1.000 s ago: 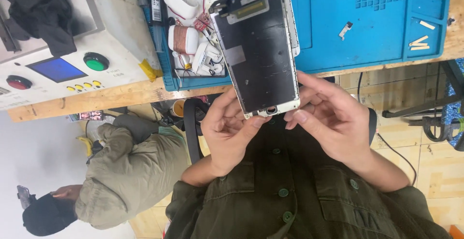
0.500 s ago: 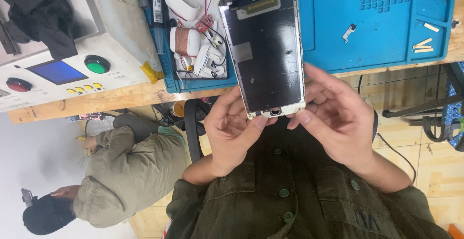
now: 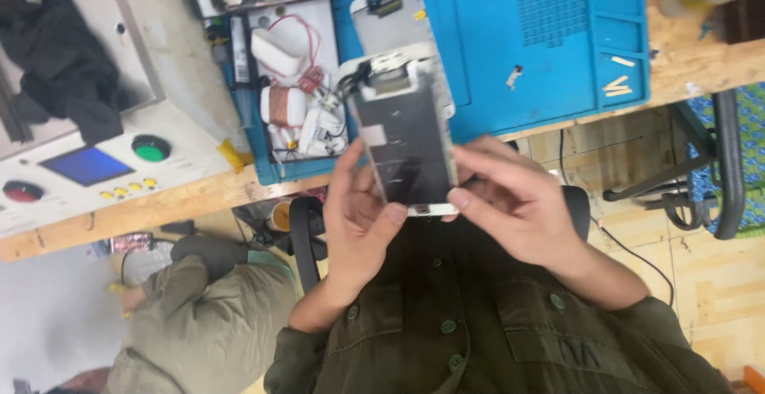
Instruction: Repairing a smartphone screen assembly by manipulating internal components with a screwdriver
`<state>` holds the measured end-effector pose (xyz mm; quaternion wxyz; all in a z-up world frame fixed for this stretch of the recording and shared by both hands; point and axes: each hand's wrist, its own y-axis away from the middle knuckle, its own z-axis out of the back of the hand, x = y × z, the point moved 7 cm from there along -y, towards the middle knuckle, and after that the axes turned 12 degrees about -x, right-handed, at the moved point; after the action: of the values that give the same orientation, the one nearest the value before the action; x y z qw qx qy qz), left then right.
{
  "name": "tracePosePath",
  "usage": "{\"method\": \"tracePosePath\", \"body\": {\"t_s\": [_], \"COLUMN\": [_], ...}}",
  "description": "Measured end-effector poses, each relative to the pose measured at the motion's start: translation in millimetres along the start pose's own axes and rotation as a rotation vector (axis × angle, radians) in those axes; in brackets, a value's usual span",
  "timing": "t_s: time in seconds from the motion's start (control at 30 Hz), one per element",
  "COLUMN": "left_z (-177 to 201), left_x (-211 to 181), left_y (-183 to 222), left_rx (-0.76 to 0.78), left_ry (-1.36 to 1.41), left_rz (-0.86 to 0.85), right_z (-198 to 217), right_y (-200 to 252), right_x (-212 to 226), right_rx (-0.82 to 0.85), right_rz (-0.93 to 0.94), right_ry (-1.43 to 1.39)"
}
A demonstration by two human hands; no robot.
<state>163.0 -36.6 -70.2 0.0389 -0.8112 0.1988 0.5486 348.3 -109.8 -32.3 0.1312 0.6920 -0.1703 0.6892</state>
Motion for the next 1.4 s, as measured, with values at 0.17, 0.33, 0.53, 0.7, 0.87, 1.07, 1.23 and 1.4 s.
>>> {"method": "tracePosePath", "body": {"t_s": [0.17,0.33,0.53,0.7,0.87,1.07,1.23,1.4], "left_z": [-1,-8,-11,-15,-15,-17,-9,11], "left_x": [-5,-6,-5,-15,-17,-19,-8,-23], "left_y": [-16,-17,-12,-12,-11,-10,-7,-11], "left_rx": [-0.065,-0.108,-0.120,-0.100,-0.095,-0.106,-0.127,-0.100], "left_ry": [-0.177,-0.192,-0.168,-0.190,-0.200,-0.206,-0.229,-0.375], "left_rz": [-0.113,-0.093,-0.073,-0.101,-0.116,-0.135,-0.156,-0.167], "right_z": [-16,-12,-8,-11,-9,-8,-10,-18], "right_y": [3,7,7,6,9,9,7,1], "right_x": [3,-7,-11,-5,-10,-8,-7,14], "right_rx": [-0.009,-0.003,-0.001,0.000,-0.001,0.009,0.013,0.113], "right_rz": [0.015,-0.009,-0.032,-0.013,-0.005,0.009,0.019,0.151], "right_ry": [-0.194,-0.163,-0.151,-0.194,-0.191,-0.194,-0.180,-0.117]}}
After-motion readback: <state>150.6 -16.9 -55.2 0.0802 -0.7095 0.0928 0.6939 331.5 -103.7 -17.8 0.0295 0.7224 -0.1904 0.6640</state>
